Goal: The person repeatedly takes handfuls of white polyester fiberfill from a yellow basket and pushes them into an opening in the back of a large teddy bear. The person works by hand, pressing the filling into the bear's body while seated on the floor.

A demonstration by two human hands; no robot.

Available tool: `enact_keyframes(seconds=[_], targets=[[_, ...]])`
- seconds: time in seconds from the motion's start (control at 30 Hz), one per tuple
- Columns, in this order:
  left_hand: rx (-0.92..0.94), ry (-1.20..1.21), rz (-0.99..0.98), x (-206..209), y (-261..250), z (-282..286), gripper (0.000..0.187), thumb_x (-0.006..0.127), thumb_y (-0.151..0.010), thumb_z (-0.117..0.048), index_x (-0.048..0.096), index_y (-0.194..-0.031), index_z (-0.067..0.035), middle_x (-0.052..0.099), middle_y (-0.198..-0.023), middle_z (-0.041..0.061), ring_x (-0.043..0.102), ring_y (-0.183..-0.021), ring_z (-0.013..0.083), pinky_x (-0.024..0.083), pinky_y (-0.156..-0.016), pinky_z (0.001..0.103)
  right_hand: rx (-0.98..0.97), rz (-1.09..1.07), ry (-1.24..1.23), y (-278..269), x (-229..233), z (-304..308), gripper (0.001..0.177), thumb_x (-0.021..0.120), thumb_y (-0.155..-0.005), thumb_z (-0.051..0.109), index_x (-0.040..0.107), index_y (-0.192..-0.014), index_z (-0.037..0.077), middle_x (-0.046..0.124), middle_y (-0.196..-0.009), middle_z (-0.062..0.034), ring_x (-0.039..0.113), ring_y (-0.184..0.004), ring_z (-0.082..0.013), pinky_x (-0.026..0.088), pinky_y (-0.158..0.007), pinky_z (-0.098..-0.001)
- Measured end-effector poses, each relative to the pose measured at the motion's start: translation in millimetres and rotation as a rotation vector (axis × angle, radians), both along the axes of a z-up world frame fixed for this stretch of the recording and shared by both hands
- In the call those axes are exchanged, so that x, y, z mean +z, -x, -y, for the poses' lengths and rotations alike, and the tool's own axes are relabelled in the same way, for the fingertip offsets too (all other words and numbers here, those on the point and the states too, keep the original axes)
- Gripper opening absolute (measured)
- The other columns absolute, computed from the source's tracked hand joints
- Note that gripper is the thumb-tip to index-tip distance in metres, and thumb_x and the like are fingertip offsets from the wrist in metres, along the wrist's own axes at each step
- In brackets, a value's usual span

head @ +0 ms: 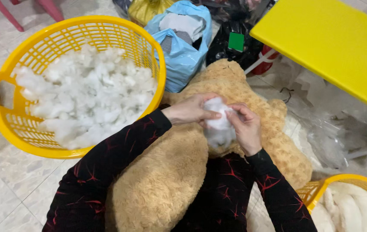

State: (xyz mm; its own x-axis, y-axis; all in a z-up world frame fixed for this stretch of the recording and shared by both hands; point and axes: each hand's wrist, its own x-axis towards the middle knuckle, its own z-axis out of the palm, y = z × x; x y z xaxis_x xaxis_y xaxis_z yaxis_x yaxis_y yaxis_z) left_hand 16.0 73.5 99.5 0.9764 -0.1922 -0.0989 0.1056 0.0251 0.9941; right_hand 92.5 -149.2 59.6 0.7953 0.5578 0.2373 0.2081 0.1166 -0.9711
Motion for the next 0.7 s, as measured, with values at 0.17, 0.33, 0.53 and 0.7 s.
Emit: enact_keyframes(seconds=[0.17,0.33,0.53,0.7], targets=[[0.14,-0.663,0.214,-26.4,-50.1,34.3,0.023,0.075,-0.09,-0.014,0.08,-0.112,-0.009,0.081,-0.113,0.019,0.081,-0.095,0.0275,0.062,-0.087,0.038,-0.238,-0.137,0.065,-35.0,-28.0,64.9,0.017,0.073,-0.094,0.001,0.072,-0.111,-0.002,0.07,-0.103,-0.0037,0.064,-0.089,-0.0083,0.051,-0.079,-0.0223],[0.068,-1.081,0.405,-56.5,-49.8,80.5,0.039,0.062,-0.092,-0.001,0.063,-0.131,0.0,0.055,-0.143,0.024,0.061,-0.126,0.0339,0.054,-0.105,0.046,-0.405,0.505,0.428,-31.7,-53.8,88.0,0.017,0.068,-0.095,-0.004,0.071,-0.111,-0.001,0.066,-0.114,-0.0129,0.064,-0.107,-0.0208,0.054,-0.09,-0.0328],[-0.31,-1.501,0.255,-98.9,7.9,110.5,0.081,0.048,-0.097,-0.041,0.015,-0.159,0.0,0.014,-0.168,0.021,0.014,-0.156,0.0343,0.009,-0.12,0.062,0.091,1.088,0.813,2.1,-73.7,74.4,0.035,0.062,-0.09,0.012,0.067,-0.121,-0.004,0.062,-0.134,-0.0224,0.057,-0.129,-0.0343,0.044,-0.111,-0.0437],[-0.589,-1.686,-0.048,-130.2,-11.7,114.9,0.091,0.039,-0.101,-0.066,0.02,-0.161,0.0,0.014,-0.172,0.02,0.008,-0.161,0.0338,0.0,-0.126,0.059,0.405,1.255,1.102,14.2,-69.9,53.6,0.055,0.048,-0.098,0.045,0.07,-0.116,-0.002,0.059,-0.138,-0.0214,0.049,-0.136,-0.0327,0.028,-0.118,-0.0521]])
